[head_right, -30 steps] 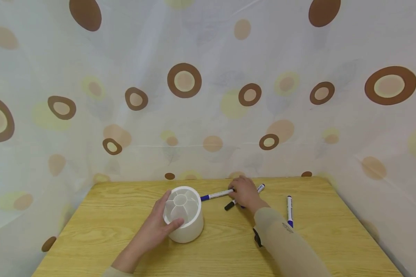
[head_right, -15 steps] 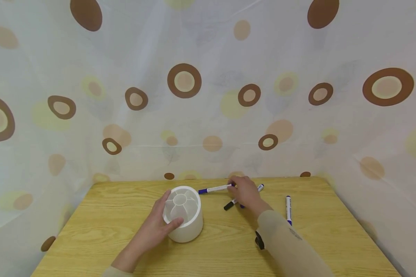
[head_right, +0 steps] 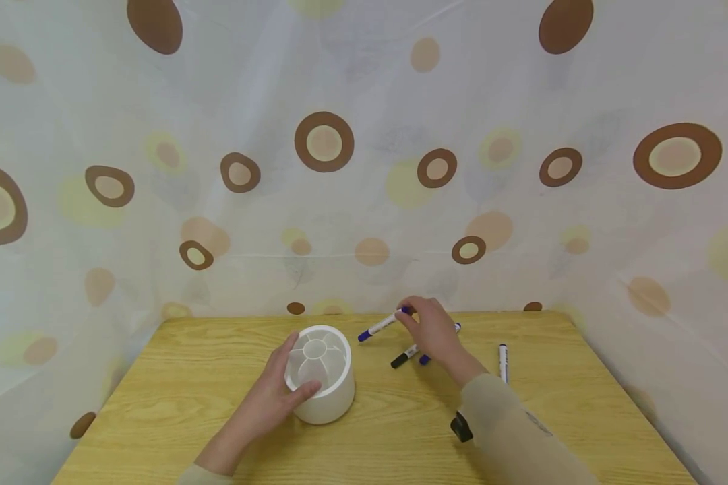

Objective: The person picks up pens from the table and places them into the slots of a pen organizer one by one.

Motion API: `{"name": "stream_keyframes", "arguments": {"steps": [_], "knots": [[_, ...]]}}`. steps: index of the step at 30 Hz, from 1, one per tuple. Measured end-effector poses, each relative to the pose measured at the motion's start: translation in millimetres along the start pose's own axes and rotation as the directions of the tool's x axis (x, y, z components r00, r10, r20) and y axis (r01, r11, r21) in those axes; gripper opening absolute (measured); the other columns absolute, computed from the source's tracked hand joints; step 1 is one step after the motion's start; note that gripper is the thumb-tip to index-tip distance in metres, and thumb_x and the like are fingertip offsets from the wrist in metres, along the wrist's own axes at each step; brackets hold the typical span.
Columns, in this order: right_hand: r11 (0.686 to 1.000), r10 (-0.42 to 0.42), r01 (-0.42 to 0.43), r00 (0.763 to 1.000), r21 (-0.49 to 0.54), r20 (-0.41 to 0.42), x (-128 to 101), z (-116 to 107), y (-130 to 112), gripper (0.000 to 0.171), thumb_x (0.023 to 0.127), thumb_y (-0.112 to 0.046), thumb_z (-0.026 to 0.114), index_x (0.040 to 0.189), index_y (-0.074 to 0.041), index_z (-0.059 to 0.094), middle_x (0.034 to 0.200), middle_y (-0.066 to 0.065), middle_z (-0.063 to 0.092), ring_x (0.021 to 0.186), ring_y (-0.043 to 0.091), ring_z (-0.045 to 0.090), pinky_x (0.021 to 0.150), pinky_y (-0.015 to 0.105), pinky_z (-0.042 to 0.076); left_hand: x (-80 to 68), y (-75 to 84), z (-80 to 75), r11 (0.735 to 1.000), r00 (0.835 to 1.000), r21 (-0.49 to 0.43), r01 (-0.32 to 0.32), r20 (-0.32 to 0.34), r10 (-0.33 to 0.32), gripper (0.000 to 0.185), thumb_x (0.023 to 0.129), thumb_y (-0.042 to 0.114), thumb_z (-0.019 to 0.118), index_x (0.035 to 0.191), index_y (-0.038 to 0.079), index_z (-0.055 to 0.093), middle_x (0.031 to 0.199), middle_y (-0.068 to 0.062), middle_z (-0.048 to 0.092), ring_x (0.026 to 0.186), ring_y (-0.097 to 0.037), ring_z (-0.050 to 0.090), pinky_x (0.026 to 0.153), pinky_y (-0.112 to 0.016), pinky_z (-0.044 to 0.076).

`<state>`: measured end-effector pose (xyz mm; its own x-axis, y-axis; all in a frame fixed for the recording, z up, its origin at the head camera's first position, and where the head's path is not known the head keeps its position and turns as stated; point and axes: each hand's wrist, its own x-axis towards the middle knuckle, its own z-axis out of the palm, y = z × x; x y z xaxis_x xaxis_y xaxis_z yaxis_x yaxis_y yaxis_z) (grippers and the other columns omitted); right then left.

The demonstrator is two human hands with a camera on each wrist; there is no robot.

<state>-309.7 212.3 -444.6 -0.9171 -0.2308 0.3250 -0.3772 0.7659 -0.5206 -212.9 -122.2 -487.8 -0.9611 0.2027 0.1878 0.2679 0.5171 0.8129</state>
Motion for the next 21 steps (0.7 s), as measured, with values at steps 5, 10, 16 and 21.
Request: {"name": "stream_keyframes", "arguments": {"steps": [5, 10, 16, 21], "knots": [[0.998, -0.004, 0.006, 1.0, 0.057, -0.03, -2.8, -10.2, -9.6, 0.025, 0.113, -0.025, 0.067, 0.128, -0.007, 0.077, 0.116, 0.009, 0.077, 0.123, 0.042, 0.067, 0.105, 0.066, 0.054, -0.1, 1.5, 0.0, 1.0, 1.0, -0.015, 0.006, 0.003, -0.006, 0.104, 0.099, 0.046, 0.084, 0.176, 0.013, 0.023, 0.173, -0.023, 0.034, 0.151, -0.049, 0.045, 0.121, -0.073, 0.036], [0.992, -0.026, 0.032, 0.998, 0.118, -0.056, -4.3, -18.2, -20.6, 0.026, 0.115, -0.028, 0.065, 0.128, -0.008, 0.076, 0.117, 0.008, 0.075, 0.124, 0.04, 0.065, 0.108, 0.064, 0.053, 0.1, 3.3, -0.8, 1.0, 1.0, -0.012, 0.012, 0.006, -0.012, 0.103, 0.1, 0.045, 0.084, 0.176, 0.013, 0.022, 0.173, -0.023, 0.034, 0.151, -0.049, 0.045, 0.121, -0.073, 0.036], [0.988, -0.065, 0.078, 0.993, 0.135, -0.098, -4.3, -23.7, -35.0, 0.023, 0.114, -0.024, 0.065, 0.126, -0.008, 0.076, 0.113, 0.006, 0.076, 0.122, 0.038, 0.065, 0.108, 0.063, 0.052, -0.3, 4.9, -1.5, 1.0, 1.0, -0.011, 0.012, 0.008, -0.012, 0.103, 0.1, 0.044, 0.084, 0.176, 0.012, 0.023, 0.172, -0.023, 0.034, 0.15, -0.049, 0.046, 0.121, -0.073, 0.037], [0.983, -0.043, 0.059, 0.994, 0.172, -0.096, -3.8, -27.1, -44.9, 0.024, 0.115, -0.027, 0.065, 0.127, -0.009, 0.075, 0.113, 0.005, 0.075, 0.124, 0.036, 0.064, 0.11, 0.063, 0.05, -1.3, 4.9, -1.2, 1.0, 1.0, -0.015, 0.021, 0.011, -0.021, 0.104, 0.1, 0.046, 0.084, 0.176, 0.013, 0.022, 0.173, -0.023, 0.033, 0.152, -0.049, 0.045, 0.122, -0.073, 0.036]]}}
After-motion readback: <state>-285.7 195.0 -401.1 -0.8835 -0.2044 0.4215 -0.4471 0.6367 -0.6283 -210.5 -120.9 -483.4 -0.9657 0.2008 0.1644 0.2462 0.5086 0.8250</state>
